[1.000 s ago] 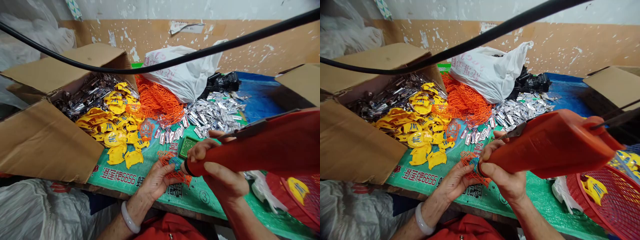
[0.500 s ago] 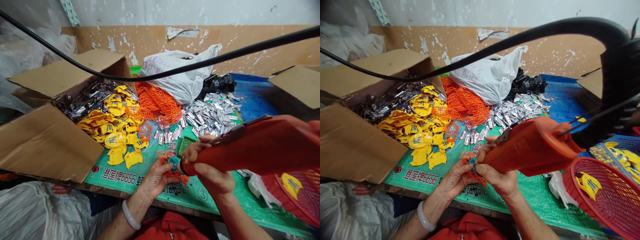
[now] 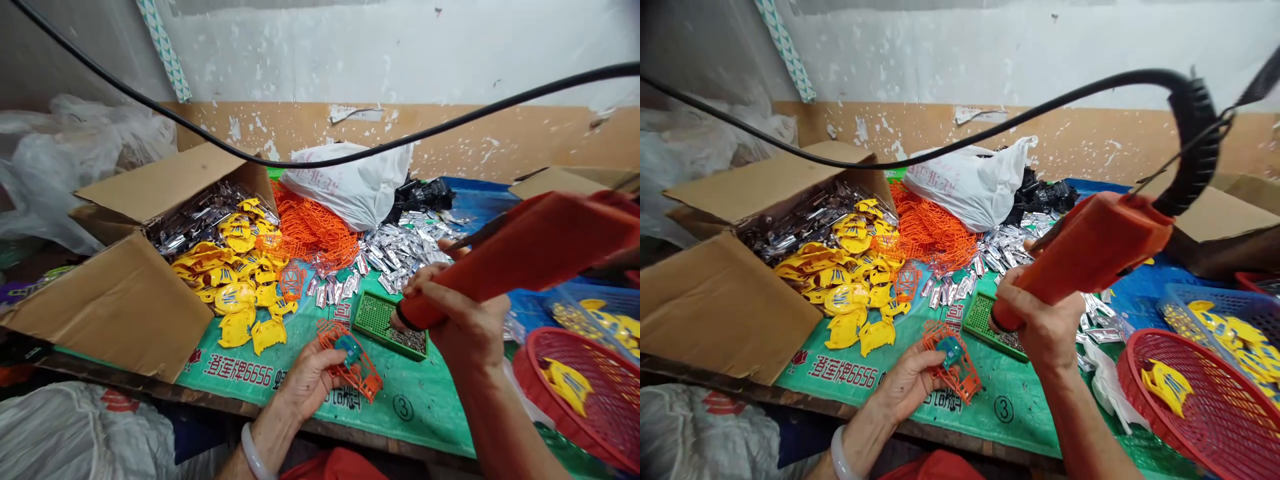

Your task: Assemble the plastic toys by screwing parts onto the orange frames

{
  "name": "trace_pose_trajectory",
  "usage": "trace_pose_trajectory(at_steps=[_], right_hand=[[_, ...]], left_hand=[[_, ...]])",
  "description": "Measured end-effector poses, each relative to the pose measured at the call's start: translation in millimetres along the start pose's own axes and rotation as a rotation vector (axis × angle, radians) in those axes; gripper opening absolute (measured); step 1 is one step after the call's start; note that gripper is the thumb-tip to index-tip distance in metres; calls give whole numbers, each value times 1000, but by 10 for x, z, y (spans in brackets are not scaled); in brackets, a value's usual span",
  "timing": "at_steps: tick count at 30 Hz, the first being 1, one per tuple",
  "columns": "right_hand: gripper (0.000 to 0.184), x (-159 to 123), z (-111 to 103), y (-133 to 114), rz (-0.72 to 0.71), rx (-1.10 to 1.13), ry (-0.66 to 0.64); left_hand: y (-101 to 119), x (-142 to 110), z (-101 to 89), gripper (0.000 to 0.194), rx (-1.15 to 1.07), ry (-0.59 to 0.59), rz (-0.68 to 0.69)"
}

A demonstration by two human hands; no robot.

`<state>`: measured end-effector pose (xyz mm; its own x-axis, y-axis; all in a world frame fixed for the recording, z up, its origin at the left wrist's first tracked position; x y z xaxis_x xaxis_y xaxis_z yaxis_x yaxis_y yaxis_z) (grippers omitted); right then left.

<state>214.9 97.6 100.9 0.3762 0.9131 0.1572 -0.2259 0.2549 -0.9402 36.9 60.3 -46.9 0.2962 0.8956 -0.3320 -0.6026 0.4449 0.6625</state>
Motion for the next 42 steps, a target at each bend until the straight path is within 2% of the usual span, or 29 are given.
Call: trace_pose_trajectory(at_steps=[2, 3, 10, 12, 15, 16, 17, 19, 21, 22, 25, 29, 33, 42], right_hand=[[18, 117, -104, 35, -15, -103, 80], [19, 170, -146, 54, -21, -150, 110], [40, 351, -272, 42, -70, -579, 275], [52, 286, -276, -23, -211, -723, 340], [78, 9, -208, -128, -638, -926, 481], [79, -88, -153, -116, -764, -989, 490], [73, -133, -78, -57, -813, -1073, 434], [45, -81, 99, 184, -705, -1269, 169], [27, 48, 239, 503, -479, -1438, -103], [25, 117, 286, 636, -393, -1493, -184], [20, 327, 382, 923, -256, -1599, -304], [26, 509, 415, 1166, -84, -1741, -383], [32, 542, 438, 1265, 53, -1818, -402], [33, 599, 429, 1433, 276, -1762, -409]], left_hand=[[14, -27, -12, 33, 43, -7, 20], [26, -41, -14, 34, 69, -13, 31], [170, -113, 26, 37, 191, -24, 113], [189, -126, 30, 39, 183, -27, 121], [186, -129, -6, 41, 173, -8, 116], [180, -125, -21, 41, 168, -3, 112], [175, -120, -33, 41, 161, 1, 113], [170, -112, -44, 41, 139, -1, 118], [171, -110, -41, 40, 112, -6, 123], [174, -113, -39, 39, 101, -5, 123], [191, -128, -42, 37, 61, 9, 120], [232, -128, -83, 37, -16, 33, 135], [238, -110, -110, 39, -81, 11, 124], [244, -82, -138, 42, -118, 24, 146]])
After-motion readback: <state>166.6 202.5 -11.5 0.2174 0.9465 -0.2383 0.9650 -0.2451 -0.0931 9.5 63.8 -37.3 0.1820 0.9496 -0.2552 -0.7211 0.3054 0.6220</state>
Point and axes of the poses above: each hand's wrist, its own x-axis towards the middle knuckle, its own z-axis out of the palm, y = z × x, the point moved 6 cm from there along x, towards the middle knuckle, and after that the axes turned 10 degrees about z, right-handed, at the moved point
